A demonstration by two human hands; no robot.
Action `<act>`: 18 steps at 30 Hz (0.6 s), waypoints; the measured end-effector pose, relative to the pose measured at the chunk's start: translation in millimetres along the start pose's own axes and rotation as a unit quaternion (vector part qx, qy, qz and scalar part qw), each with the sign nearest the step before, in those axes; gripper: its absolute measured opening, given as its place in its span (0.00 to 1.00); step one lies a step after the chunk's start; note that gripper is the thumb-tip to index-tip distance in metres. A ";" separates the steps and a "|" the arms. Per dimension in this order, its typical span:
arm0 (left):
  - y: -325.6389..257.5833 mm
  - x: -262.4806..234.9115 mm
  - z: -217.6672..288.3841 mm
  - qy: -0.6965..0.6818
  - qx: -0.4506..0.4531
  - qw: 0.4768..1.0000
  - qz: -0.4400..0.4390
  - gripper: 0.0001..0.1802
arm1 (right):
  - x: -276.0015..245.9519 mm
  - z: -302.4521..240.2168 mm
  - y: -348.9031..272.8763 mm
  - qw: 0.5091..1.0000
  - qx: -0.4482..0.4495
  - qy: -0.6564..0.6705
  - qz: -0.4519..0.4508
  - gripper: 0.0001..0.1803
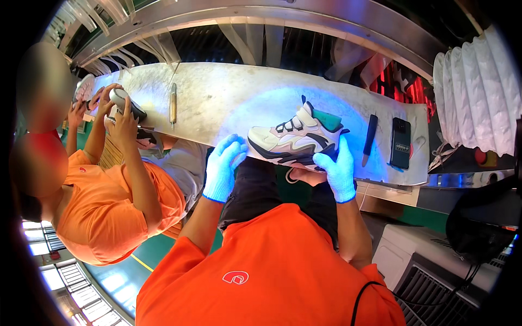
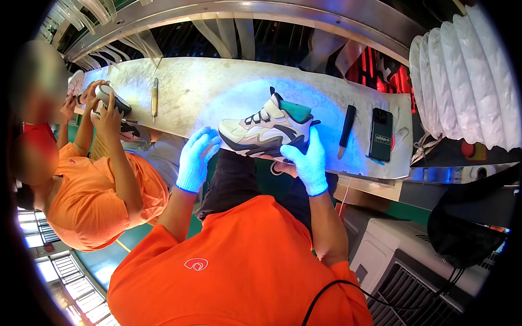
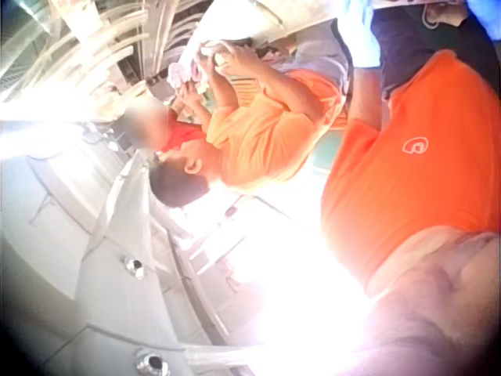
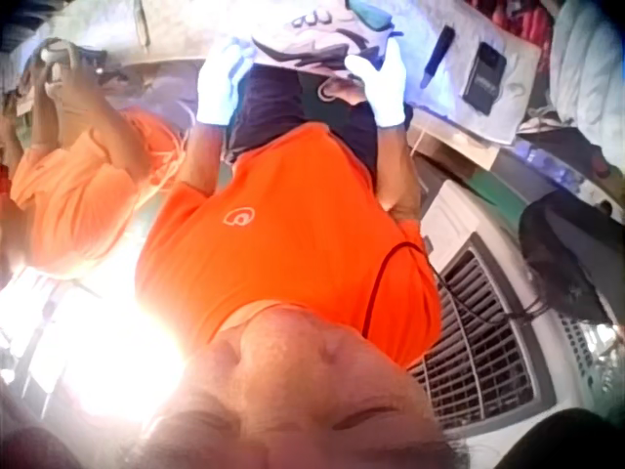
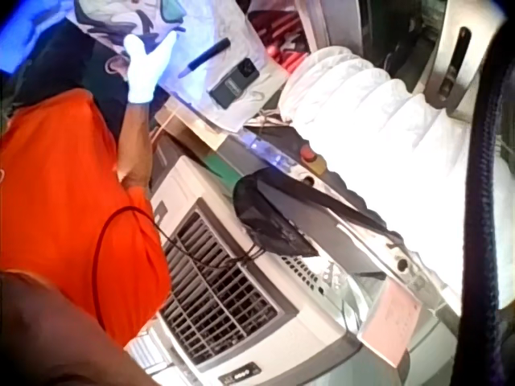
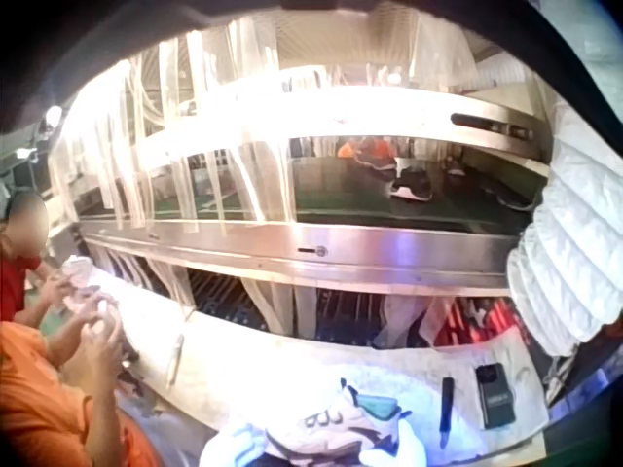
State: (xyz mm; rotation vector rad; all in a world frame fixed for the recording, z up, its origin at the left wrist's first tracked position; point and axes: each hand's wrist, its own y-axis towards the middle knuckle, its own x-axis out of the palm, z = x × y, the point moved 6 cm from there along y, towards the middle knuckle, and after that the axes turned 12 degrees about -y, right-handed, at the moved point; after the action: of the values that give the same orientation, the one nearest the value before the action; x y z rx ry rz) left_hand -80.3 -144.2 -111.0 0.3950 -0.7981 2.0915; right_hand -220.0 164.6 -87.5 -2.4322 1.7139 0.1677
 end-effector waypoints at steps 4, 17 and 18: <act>-18.4 28.1 -20.3 -0.018 -0.068 0.997 -0.034 0.28 | 1.3 3.6 4.7 1.000 -0.005 -0.013 0.000 0.36; 13.9 70.0 15.8 -0.010 0.086 0.982 -0.165 0.42 | 28.4 29.2 -22.4 0.932 -0.292 -0.206 0.060 0.50; 13.7 72.1 18.9 0.006 0.088 0.983 -0.162 0.43 | 31.4 24.8 -26.2 0.898 -0.339 -0.268 0.080 0.49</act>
State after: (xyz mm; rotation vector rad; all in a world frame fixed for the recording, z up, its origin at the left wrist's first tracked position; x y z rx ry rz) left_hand -134.4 -119.4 -64.0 0.5671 -0.5042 1.8591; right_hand -184.7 149.0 -115.8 -2.2687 1.7573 1.5260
